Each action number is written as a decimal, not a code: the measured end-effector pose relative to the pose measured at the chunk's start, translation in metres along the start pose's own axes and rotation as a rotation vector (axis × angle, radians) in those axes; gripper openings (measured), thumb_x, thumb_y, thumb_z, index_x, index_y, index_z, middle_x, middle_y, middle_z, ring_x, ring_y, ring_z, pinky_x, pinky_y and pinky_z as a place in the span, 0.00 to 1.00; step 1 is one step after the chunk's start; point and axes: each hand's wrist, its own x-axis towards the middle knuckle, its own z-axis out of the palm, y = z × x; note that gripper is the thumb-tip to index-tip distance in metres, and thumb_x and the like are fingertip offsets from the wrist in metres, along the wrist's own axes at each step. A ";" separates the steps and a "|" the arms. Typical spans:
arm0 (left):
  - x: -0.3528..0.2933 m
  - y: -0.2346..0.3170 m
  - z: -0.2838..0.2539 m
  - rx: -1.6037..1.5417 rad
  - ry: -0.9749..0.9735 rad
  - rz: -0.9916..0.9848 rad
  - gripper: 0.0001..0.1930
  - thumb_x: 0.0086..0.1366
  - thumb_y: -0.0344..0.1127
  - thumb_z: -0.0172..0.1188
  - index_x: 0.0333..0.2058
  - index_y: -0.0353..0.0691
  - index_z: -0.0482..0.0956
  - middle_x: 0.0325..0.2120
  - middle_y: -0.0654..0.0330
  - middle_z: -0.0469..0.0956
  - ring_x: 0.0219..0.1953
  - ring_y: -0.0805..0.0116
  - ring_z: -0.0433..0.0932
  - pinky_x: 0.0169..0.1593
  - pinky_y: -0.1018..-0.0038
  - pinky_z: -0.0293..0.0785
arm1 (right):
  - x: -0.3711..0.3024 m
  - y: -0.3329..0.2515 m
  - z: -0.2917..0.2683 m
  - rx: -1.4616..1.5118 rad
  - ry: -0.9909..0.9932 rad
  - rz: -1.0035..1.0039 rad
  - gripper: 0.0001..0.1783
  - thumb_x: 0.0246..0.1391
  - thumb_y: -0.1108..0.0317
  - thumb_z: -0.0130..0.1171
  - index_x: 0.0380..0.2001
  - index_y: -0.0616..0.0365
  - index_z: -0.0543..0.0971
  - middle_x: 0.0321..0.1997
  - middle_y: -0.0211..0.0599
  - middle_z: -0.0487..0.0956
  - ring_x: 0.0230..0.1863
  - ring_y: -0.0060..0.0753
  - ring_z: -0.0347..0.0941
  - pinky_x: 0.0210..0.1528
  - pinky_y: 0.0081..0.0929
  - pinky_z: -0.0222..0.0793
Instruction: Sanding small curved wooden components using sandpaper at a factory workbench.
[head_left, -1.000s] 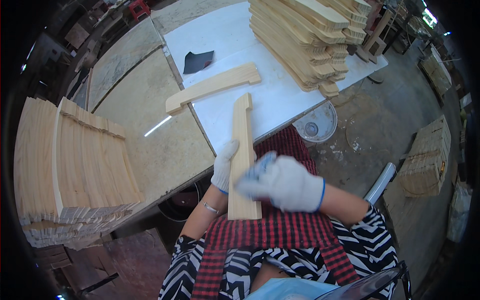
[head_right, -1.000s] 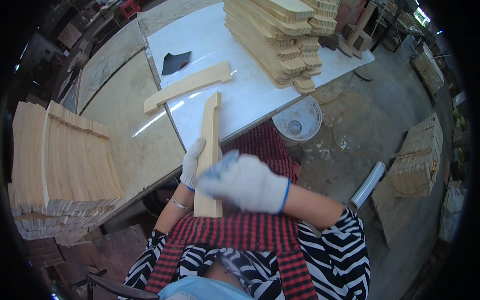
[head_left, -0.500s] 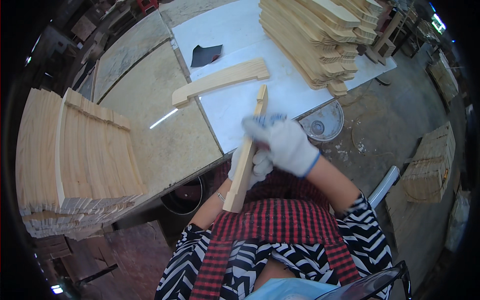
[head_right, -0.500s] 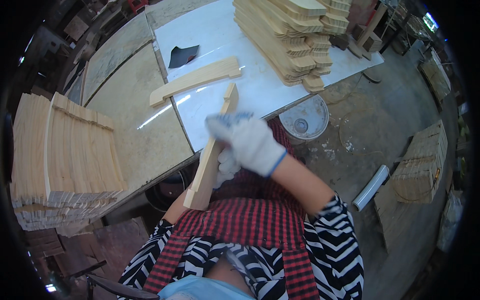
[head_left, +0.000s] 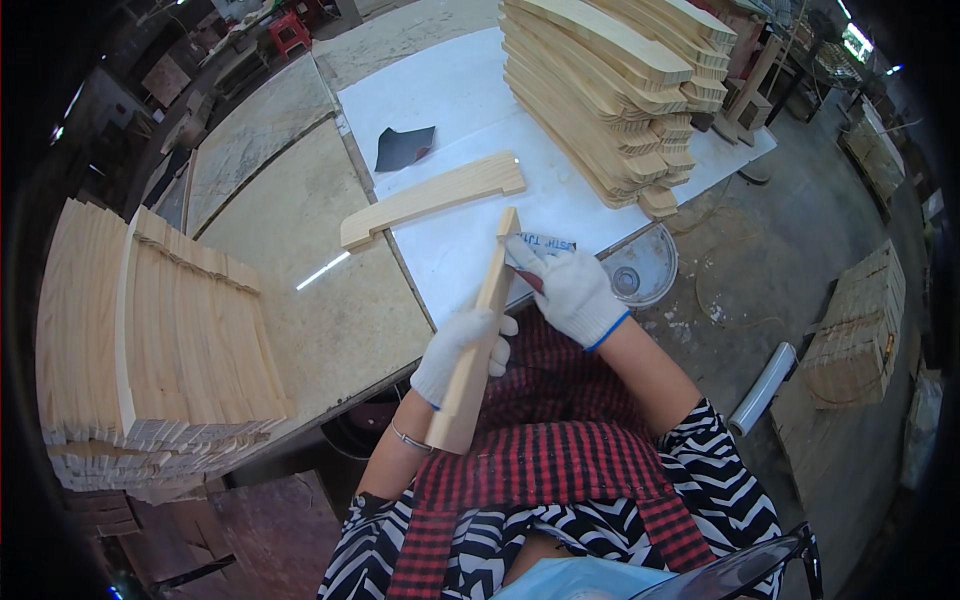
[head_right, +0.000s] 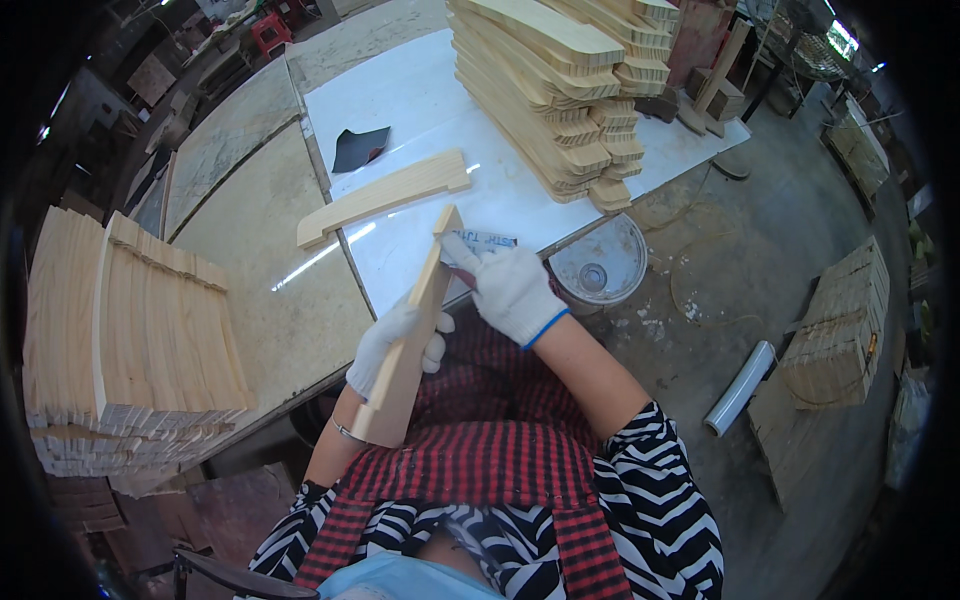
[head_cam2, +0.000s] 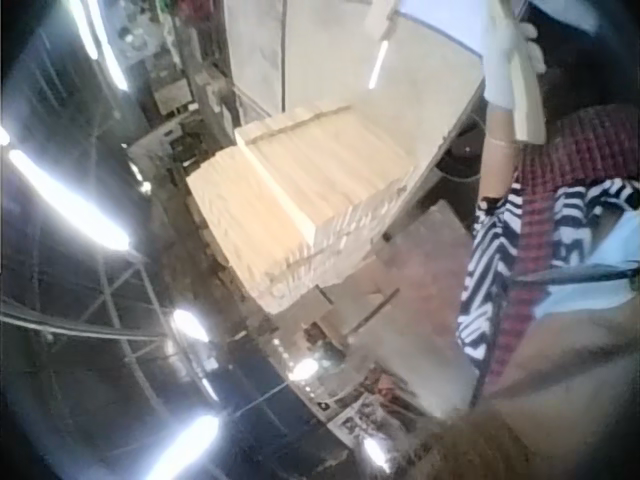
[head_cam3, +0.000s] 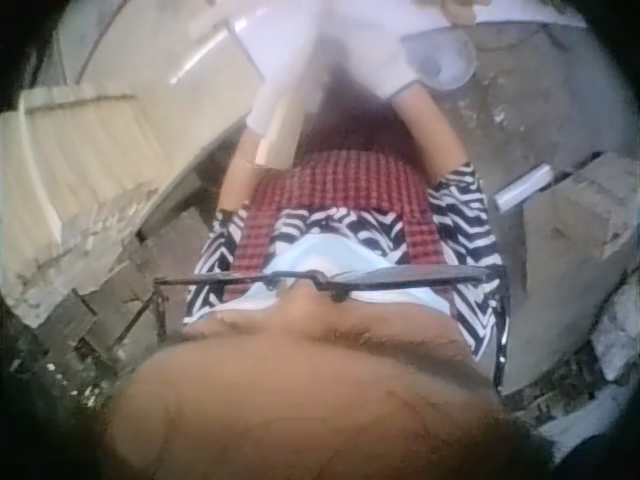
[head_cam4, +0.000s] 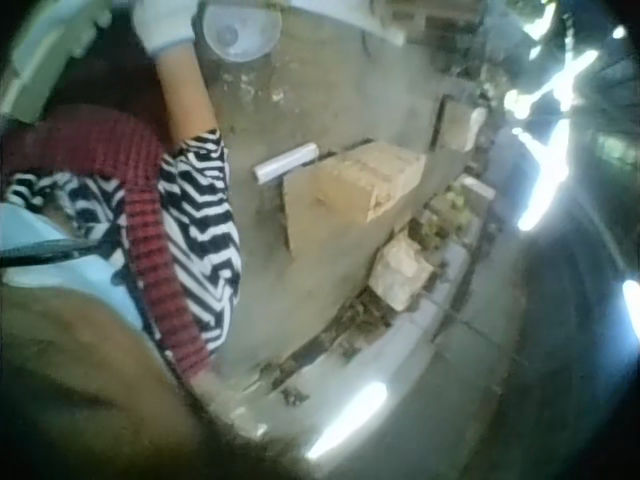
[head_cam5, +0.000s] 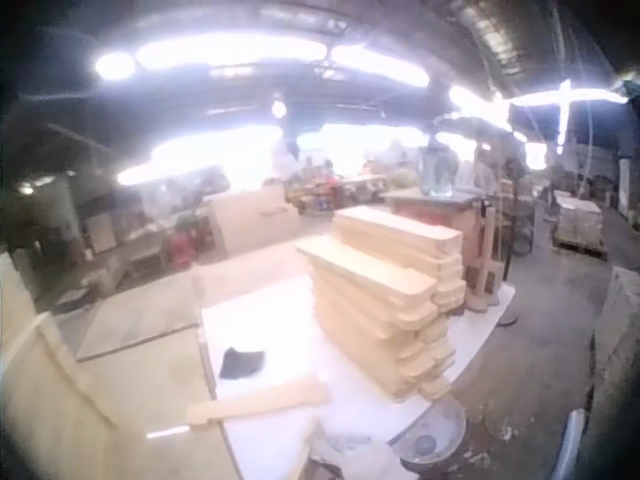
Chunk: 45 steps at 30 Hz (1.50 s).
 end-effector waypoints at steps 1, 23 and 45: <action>0.000 -0.002 -0.005 -0.092 -0.025 0.004 0.33 0.67 0.48 0.57 0.64 0.34 0.61 0.43 0.48 0.77 0.29 0.66 0.78 0.29 0.74 0.78 | 0.000 0.008 -0.004 0.025 0.008 0.009 0.32 0.59 0.63 0.56 0.68 0.47 0.66 0.33 0.42 0.83 0.34 0.44 0.81 0.37 0.43 0.73; 0.011 -0.031 -0.042 -0.744 -0.342 -0.055 0.33 0.70 0.51 0.54 0.62 0.31 0.62 0.46 0.40 0.76 0.33 0.58 0.79 0.32 0.67 0.78 | 0.024 0.011 -0.003 -0.176 -0.201 0.053 0.33 0.56 0.65 0.60 0.66 0.41 0.69 0.27 0.45 0.81 0.27 0.49 0.79 0.31 0.44 0.73; 0.001 -0.017 -0.017 -0.499 -0.093 0.045 0.36 0.74 0.62 0.39 0.61 0.31 0.66 0.42 0.44 0.79 0.36 0.55 0.79 0.40 0.61 0.78 | -0.004 -0.106 -0.053 0.340 -0.368 -0.396 0.28 0.51 0.70 0.58 0.57 0.40 0.76 0.33 0.43 0.82 0.33 0.47 0.81 0.36 0.40 0.78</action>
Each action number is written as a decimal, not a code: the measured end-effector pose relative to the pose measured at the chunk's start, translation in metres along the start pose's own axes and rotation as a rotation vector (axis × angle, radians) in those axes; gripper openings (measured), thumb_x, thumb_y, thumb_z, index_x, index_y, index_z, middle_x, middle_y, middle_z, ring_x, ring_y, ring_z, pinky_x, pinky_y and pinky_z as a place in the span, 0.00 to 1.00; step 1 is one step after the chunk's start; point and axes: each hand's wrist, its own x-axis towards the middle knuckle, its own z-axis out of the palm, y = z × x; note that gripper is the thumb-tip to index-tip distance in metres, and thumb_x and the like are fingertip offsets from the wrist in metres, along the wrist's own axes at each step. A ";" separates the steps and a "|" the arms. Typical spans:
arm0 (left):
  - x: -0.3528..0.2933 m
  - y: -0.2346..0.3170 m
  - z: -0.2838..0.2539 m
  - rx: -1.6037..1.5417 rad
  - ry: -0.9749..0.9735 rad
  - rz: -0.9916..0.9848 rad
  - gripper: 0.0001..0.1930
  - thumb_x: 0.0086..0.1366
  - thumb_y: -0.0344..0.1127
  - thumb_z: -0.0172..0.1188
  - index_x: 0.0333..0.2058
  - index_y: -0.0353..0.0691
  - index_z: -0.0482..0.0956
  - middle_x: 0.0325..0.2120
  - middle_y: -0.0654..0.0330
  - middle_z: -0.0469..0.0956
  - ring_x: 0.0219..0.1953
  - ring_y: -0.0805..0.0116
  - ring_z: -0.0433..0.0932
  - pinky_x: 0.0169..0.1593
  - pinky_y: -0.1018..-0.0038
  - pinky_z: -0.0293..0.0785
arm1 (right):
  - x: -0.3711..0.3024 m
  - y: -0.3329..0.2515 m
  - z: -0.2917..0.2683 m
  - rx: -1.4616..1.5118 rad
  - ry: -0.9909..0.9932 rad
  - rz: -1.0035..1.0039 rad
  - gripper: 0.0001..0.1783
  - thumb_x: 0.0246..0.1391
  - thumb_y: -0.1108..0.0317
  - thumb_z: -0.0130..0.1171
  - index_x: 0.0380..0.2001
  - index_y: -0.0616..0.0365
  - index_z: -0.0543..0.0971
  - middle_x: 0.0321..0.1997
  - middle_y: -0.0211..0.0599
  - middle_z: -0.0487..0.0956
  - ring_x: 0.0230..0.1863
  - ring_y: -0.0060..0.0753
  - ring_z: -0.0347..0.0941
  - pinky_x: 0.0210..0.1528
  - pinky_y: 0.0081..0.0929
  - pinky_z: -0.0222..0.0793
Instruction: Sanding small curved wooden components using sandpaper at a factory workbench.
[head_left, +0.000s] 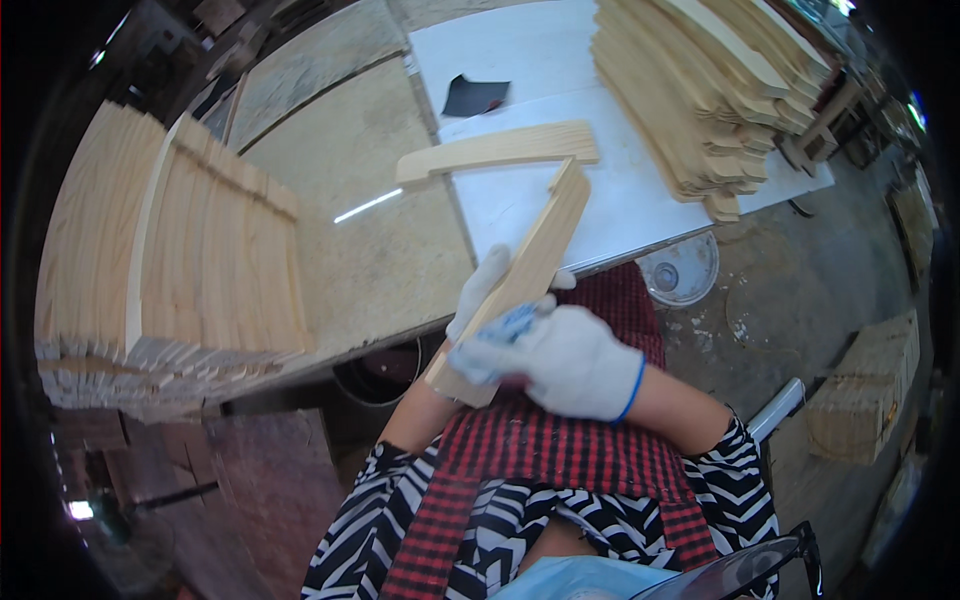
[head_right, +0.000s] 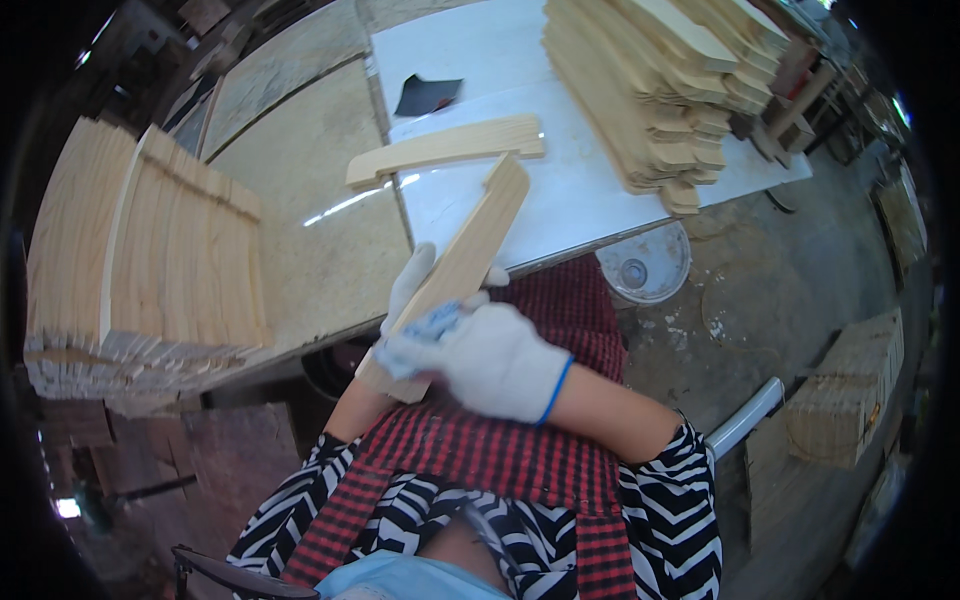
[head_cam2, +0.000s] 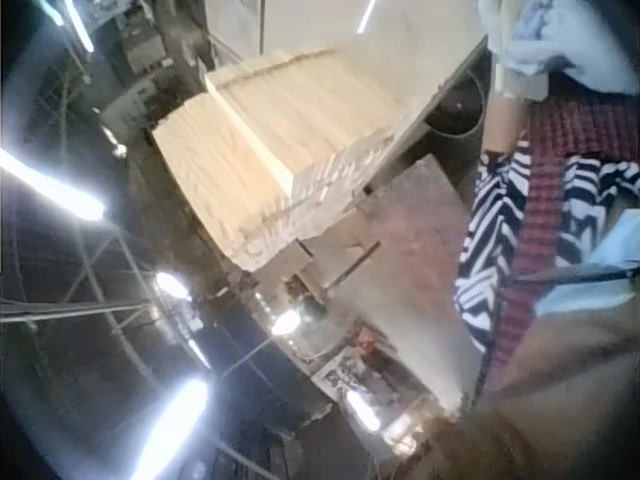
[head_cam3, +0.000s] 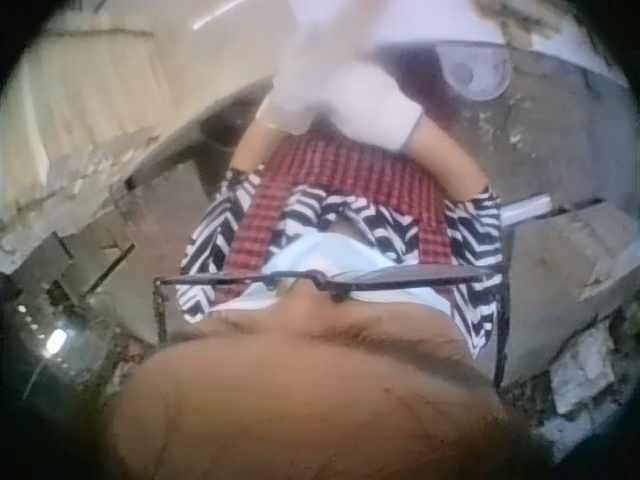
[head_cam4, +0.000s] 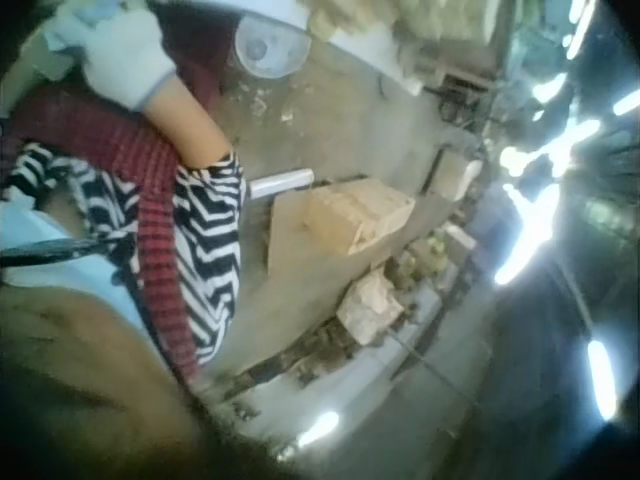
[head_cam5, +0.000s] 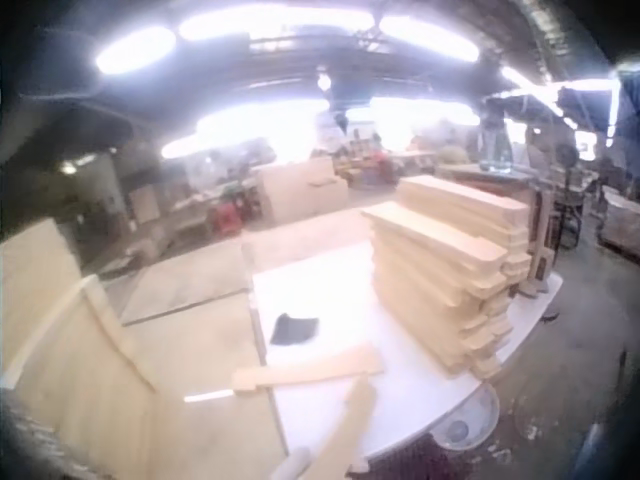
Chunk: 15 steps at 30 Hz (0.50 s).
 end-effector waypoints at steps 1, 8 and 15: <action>0.005 0.003 -0.013 0.008 -0.133 0.021 0.36 0.74 0.61 0.39 0.60 0.30 0.66 0.41 0.44 0.79 0.38 0.53 0.80 0.44 0.59 0.79 | 0.005 0.010 -0.010 0.070 -0.017 0.045 0.28 0.51 0.71 0.58 0.58 0.42 0.76 0.34 0.44 0.82 0.34 0.48 0.82 0.36 0.40 0.79; 0.019 0.032 0.009 0.040 -0.194 0.130 0.31 0.71 0.56 0.49 0.49 0.26 0.73 0.30 0.49 0.78 0.27 0.63 0.76 0.33 0.70 0.77 | 0.023 -0.010 0.000 -0.002 0.029 0.092 0.34 0.53 0.69 0.59 0.66 0.49 0.69 0.29 0.40 0.82 0.30 0.47 0.81 0.33 0.44 0.77; 0.031 0.059 0.007 0.097 -0.211 0.403 0.34 0.70 0.59 0.49 0.47 0.25 0.73 0.24 0.54 0.73 0.23 0.70 0.69 0.27 0.75 0.69 | 0.010 -0.010 0.010 -0.011 -0.037 -0.003 0.36 0.55 0.64 0.60 0.68 0.47 0.65 0.30 0.39 0.81 0.25 0.45 0.78 0.29 0.40 0.73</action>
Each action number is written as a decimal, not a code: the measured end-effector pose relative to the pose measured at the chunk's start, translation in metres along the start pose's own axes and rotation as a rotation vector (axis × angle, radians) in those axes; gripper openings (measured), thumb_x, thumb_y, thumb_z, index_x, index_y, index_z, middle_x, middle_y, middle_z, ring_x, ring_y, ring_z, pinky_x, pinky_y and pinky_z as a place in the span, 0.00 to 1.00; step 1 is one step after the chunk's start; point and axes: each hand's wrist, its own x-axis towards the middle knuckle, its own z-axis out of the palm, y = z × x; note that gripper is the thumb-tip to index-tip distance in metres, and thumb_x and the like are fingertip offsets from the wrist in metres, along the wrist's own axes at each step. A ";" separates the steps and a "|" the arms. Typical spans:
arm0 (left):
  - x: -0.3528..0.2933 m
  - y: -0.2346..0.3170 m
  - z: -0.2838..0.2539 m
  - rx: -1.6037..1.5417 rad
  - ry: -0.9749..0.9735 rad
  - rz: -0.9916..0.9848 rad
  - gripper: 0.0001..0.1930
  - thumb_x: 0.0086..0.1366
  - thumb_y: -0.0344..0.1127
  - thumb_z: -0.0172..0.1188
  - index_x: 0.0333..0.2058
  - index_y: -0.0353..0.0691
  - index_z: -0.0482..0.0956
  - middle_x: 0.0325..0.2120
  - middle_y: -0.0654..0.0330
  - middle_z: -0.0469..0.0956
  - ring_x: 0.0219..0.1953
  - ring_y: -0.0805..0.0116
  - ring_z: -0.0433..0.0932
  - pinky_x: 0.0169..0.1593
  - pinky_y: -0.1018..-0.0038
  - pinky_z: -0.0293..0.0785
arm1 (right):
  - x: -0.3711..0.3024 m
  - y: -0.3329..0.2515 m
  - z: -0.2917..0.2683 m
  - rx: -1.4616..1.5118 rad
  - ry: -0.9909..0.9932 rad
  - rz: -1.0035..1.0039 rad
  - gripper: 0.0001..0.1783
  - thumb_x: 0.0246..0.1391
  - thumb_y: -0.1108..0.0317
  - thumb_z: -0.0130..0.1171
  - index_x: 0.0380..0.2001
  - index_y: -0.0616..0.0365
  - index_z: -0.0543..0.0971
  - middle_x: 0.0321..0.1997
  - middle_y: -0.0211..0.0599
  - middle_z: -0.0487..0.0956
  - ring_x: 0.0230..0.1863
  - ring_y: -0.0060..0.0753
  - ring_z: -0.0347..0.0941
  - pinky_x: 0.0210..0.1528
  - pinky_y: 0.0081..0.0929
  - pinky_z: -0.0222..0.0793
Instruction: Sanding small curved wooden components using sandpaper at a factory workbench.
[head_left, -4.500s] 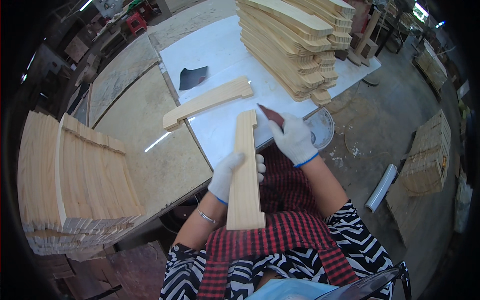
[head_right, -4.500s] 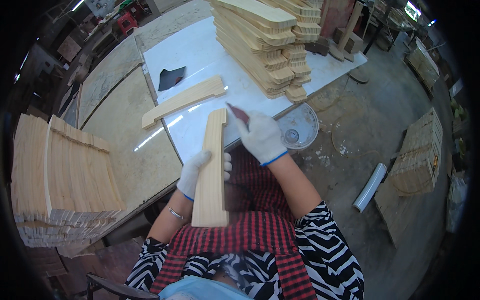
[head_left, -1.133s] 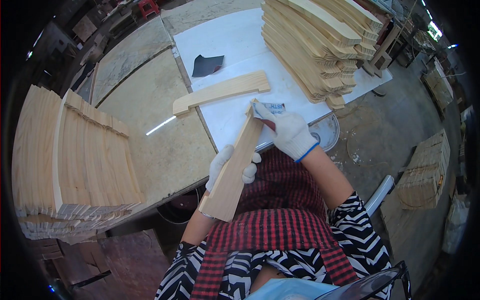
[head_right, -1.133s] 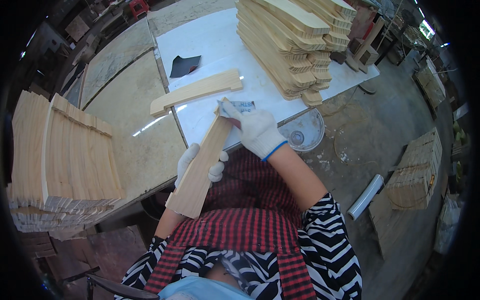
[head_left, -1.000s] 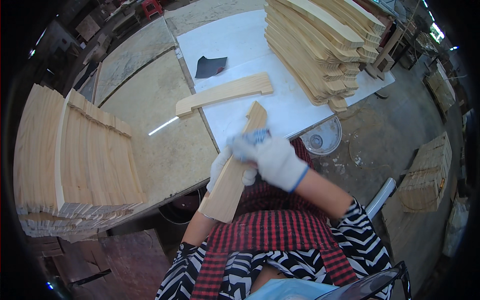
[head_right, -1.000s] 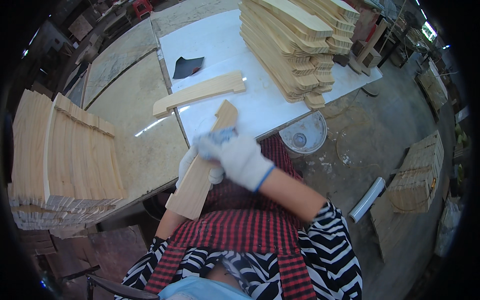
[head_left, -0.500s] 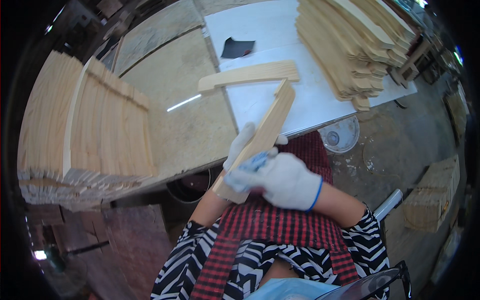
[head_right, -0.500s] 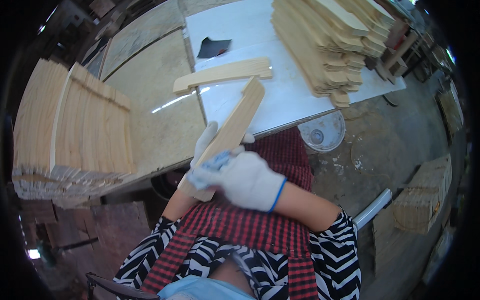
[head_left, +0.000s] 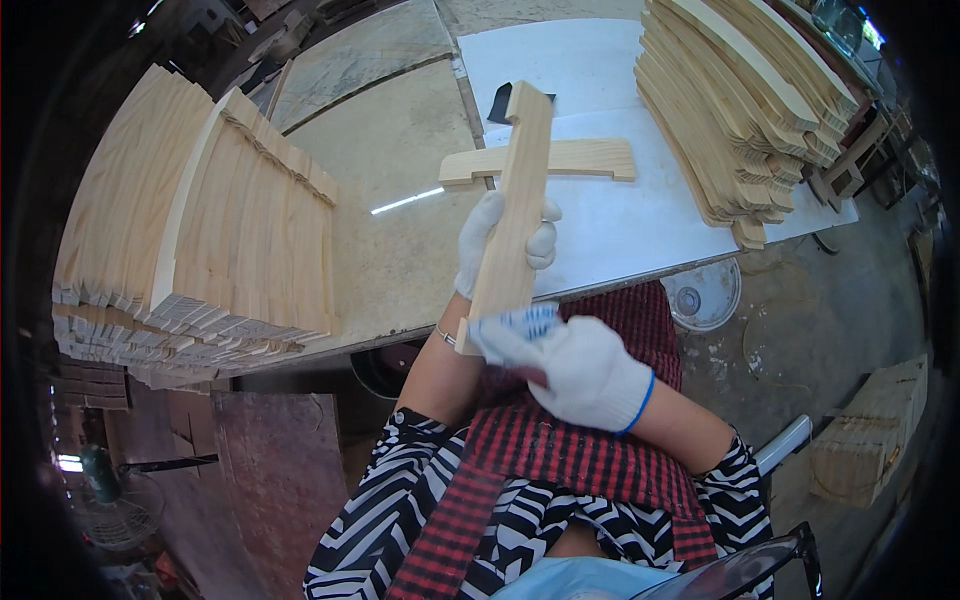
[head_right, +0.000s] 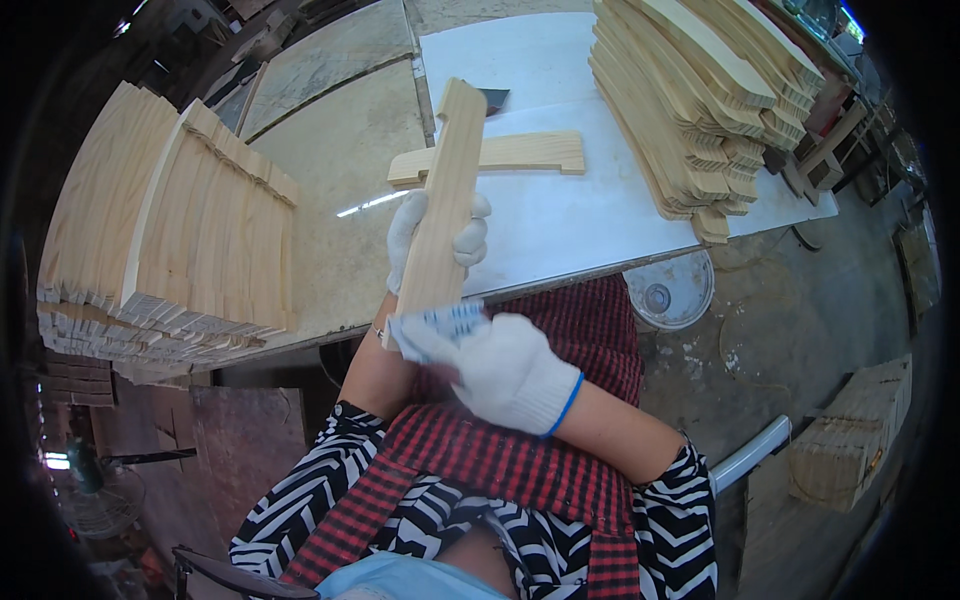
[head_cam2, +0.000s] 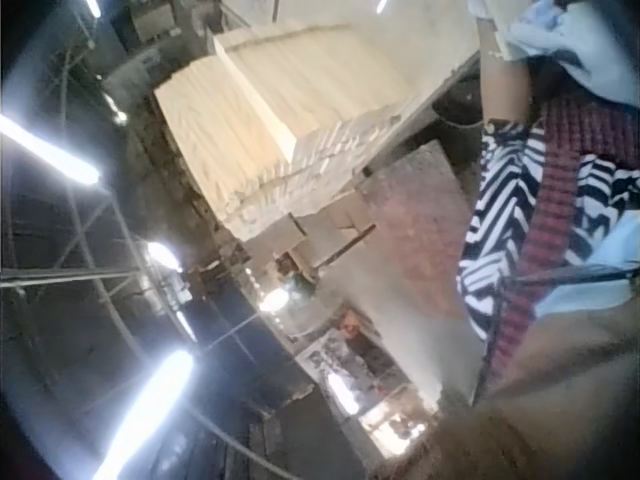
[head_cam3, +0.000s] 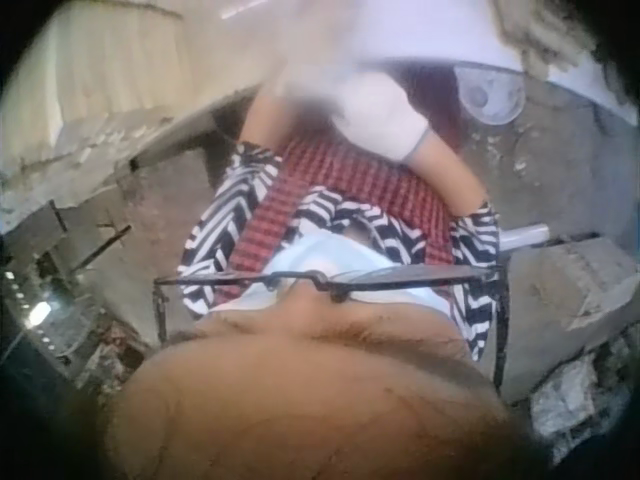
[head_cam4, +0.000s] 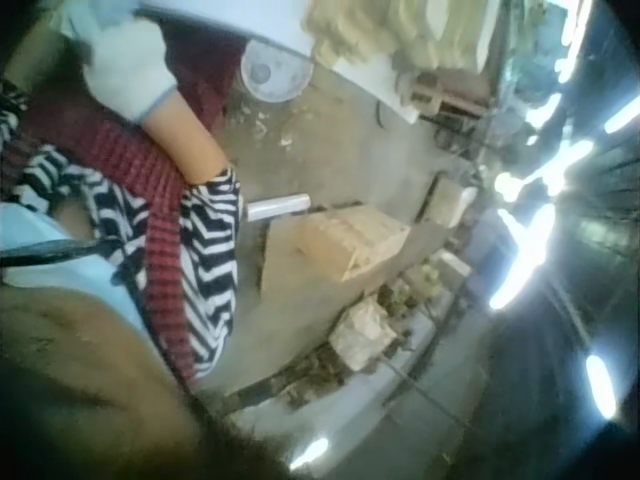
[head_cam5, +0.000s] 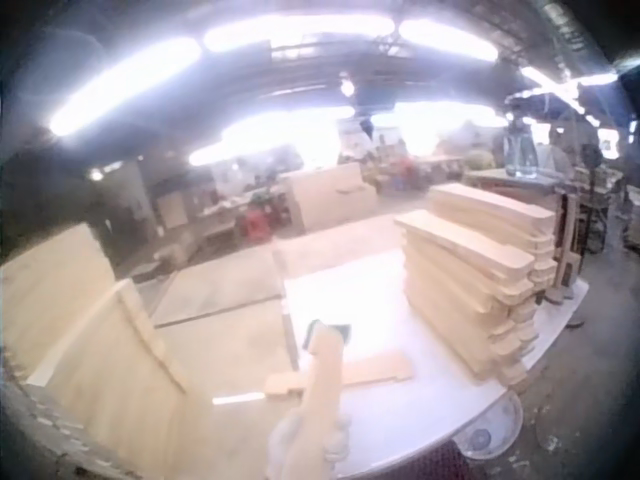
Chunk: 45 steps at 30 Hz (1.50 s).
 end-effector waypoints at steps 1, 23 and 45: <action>0.003 -0.001 0.004 0.025 0.007 -0.012 0.34 0.70 0.60 0.49 0.47 0.25 0.73 0.24 0.54 0.73 0.23 0.70 0.69 0.26 0.75 0.69 | 0.009 0.004 -0.004 -0.013 0.081 0.017 0.36 0.55 0.64 0.60 0.68 0.47 0.64 0.30 0.39 0.81 0.24 0.45 0.78 0.29 0.40 0.73; -0.003 0.005 0.023 1.130 0.202 0.176 0.28 0.59 0.31 0.70 0.58 0.35 0.74 0.47 0.58 0.81 0.48 0.71 0.79 0.52 0.72 0.76 | -0.039 0.106 0.007 -0.327 0.234 0.527 0.23 0.56 0.65 0.58 0.57 0.45 0.74 0.29 0.38 0.81 0.30 0.44 0.79 0.33 0.43 0.73; 0.012 -0.005 -0.020 0.750 0.629 0.375 0.19 0.62 0.30 0.68 0.50 0.31 0.77 0.42 0.60 0.81 0.41 0.73 0.79 0.45 0.75 0.76 | -0.023 0.082 0.036 -0.329 0.077 0.466 0.36 0.57 0.59 0.60 0.69 0.51 0.65 0.27 0.39 0.81 0.28 0.42 0.78 0.34 0.42 0.71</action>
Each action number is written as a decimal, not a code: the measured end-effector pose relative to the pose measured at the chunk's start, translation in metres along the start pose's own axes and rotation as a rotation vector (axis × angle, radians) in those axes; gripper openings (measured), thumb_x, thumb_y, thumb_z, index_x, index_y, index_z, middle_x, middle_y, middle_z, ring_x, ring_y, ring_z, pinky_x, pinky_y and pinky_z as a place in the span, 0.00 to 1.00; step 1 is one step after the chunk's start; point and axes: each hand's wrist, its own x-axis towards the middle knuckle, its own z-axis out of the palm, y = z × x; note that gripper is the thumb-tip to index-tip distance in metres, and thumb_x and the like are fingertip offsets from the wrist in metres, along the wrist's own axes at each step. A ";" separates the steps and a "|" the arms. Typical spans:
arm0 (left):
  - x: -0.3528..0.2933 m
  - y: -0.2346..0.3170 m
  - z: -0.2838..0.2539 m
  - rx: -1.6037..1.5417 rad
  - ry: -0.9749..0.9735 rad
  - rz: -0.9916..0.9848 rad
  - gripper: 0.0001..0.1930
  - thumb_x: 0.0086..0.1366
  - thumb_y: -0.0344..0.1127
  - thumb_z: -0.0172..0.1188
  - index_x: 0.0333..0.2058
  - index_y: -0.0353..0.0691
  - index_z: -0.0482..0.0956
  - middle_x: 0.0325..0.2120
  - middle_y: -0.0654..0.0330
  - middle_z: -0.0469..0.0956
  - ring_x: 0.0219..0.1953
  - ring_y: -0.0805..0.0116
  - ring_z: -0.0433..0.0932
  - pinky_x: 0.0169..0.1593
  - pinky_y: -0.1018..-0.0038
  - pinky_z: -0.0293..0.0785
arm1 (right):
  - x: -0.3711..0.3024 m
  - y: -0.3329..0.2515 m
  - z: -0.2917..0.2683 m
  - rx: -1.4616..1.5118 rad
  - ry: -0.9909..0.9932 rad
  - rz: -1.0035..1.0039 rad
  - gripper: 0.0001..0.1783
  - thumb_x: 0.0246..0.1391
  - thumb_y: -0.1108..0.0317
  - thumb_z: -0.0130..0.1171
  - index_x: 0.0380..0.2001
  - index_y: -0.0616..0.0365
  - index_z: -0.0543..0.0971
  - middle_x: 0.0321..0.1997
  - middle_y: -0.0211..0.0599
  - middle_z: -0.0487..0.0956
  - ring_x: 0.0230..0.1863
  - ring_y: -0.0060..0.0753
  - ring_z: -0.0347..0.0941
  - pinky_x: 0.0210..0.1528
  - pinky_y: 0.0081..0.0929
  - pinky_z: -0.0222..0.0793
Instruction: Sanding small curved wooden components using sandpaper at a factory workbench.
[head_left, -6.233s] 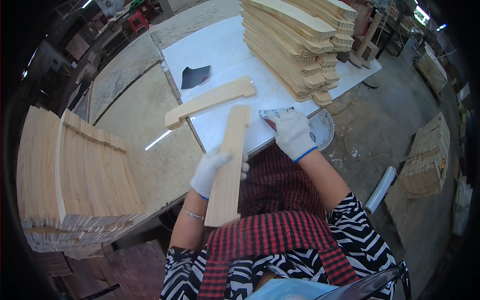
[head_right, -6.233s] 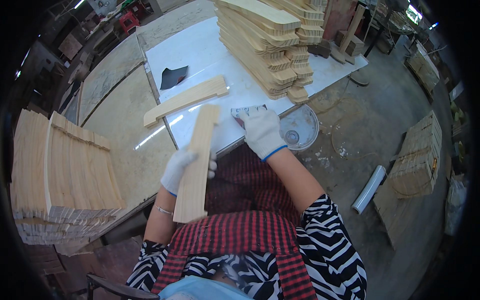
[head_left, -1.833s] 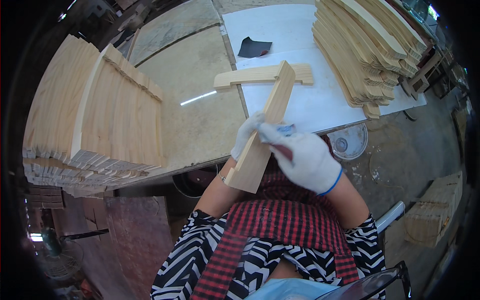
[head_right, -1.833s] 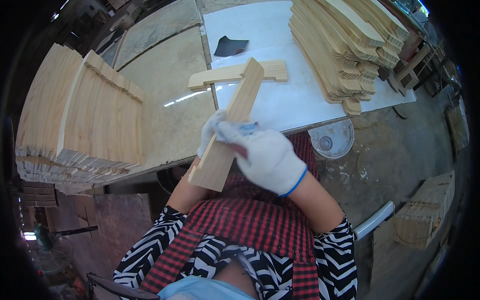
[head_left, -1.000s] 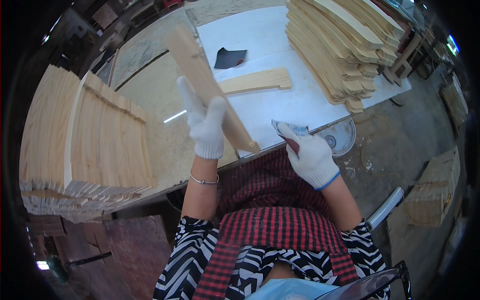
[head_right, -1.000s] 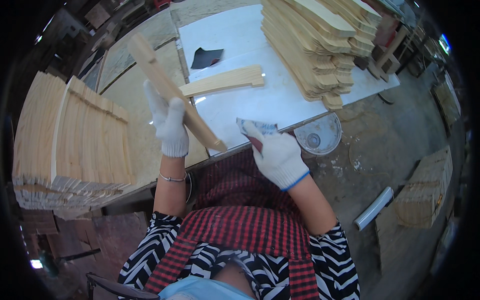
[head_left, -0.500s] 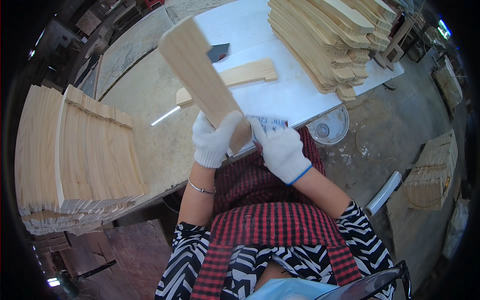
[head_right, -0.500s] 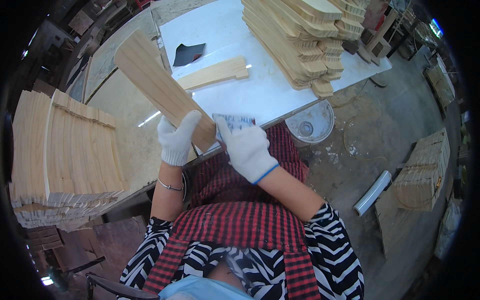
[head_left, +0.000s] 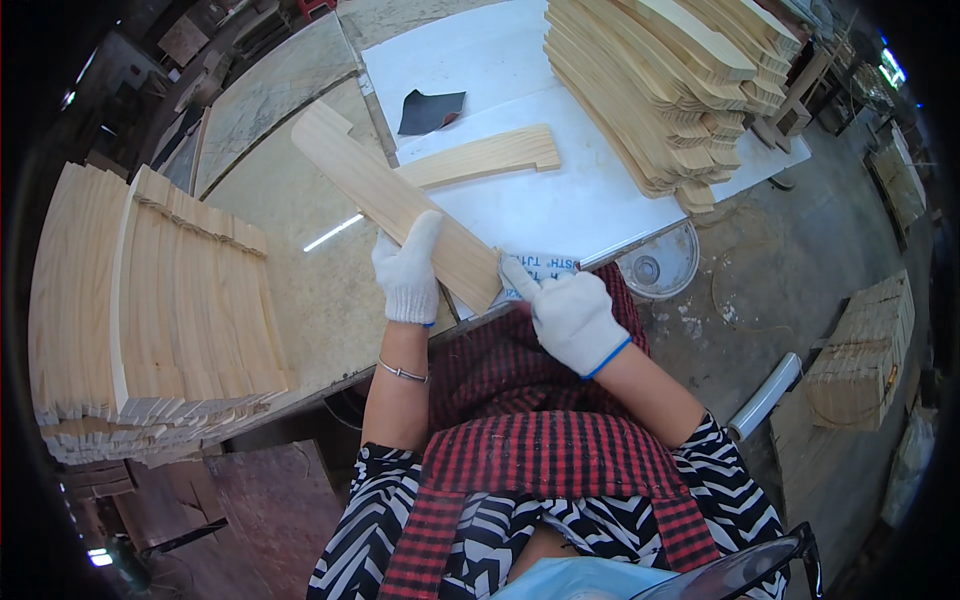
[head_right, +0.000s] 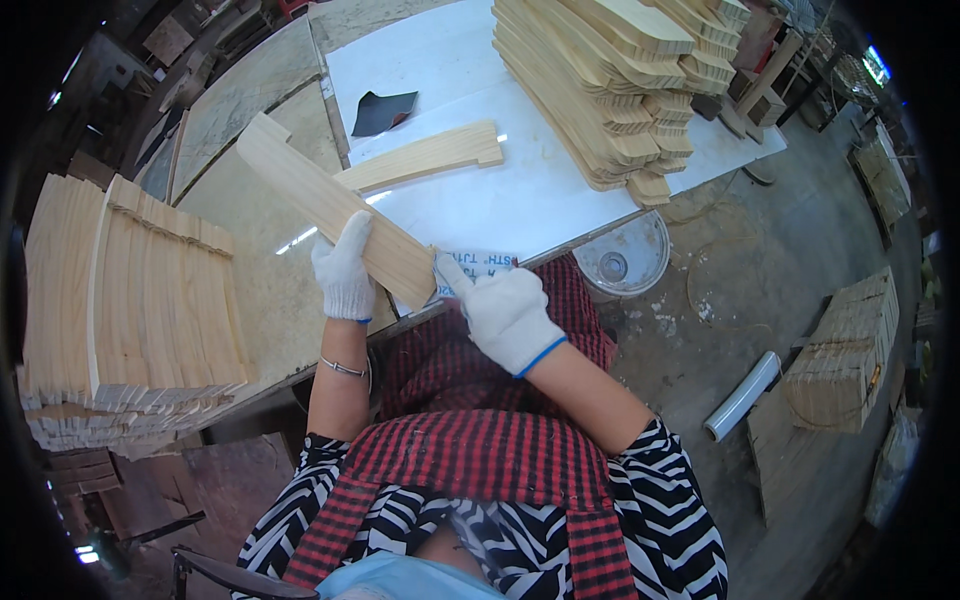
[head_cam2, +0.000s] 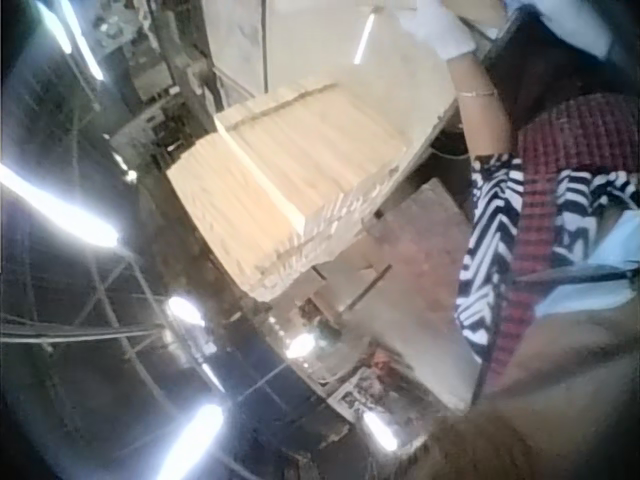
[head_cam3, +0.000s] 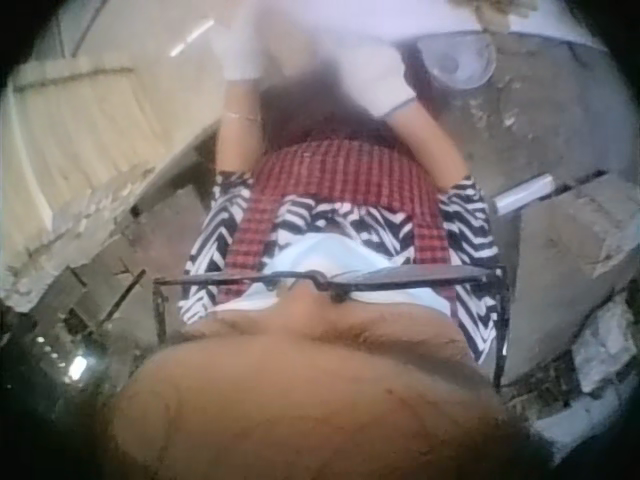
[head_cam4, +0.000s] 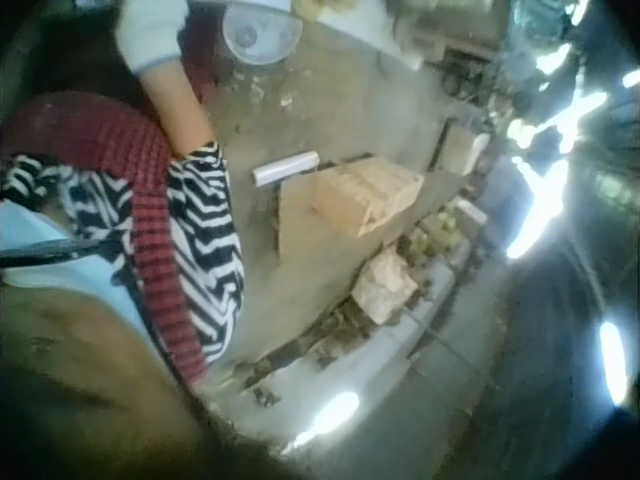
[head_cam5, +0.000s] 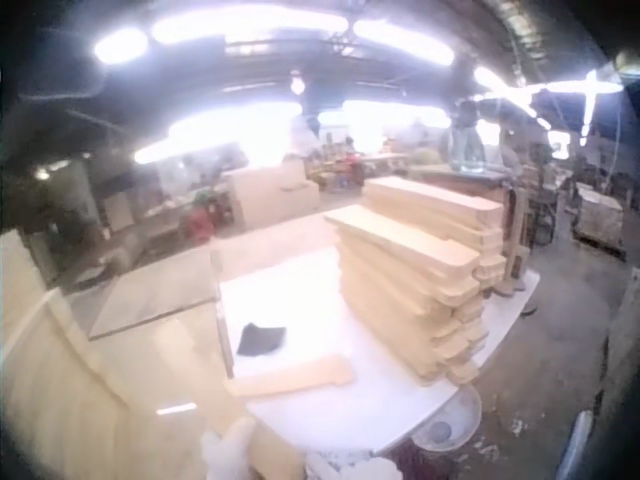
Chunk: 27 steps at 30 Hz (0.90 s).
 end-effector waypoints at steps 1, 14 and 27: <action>0.003 -0.003 -0.007 0.000 0.006 0.005 0.19 0.62 0.30 0.68 0.50 0.31 0.77 0.42 0.60 0.81 0.41 0.73 0.79 0.46 0.75 0.76 | 0.006 0.000 -0.004 0.015 0.047 0.010 0.37 0.57 0.60 0.60 0.69 0.51 0.64 0.28 0.39 0.81 0.29 0.42 0.78 0.35 0.42 0.71; 0.004 -0.013 -0.007 -0.049 0.069 -0.050 0.19 0.62 0.31 0.67 0.50 0.30 0.77 0.41 0.58 0.81 0.41 0.72 0.79 0.45 0.74 0.76 | 0.015 0.002 -0.010 0.066 0.136 0.026 0.29 0.60 0.64 0.54 0.66 0.44 0.68 0.23 0.38 0.80 0.25 0.47 0.78 0.31 0.48 0.72; -0.029 0.035 -0.006 0.110 -0.571 0.084 0.23 0.55 0.28 0.68 0.50 0.28 0.76 0.44 0.49 0.81 0.46 0.58 0.81 0.53 0.65 0.77 | 0.014 0.022 -0.050 0.005 -0.075 0.002 0.31 0.60 0.65 0.54 0.66 0.28 0.67 0.23 0.42 0.79 0.27 0.49 0.78 0.32 0.46 0.73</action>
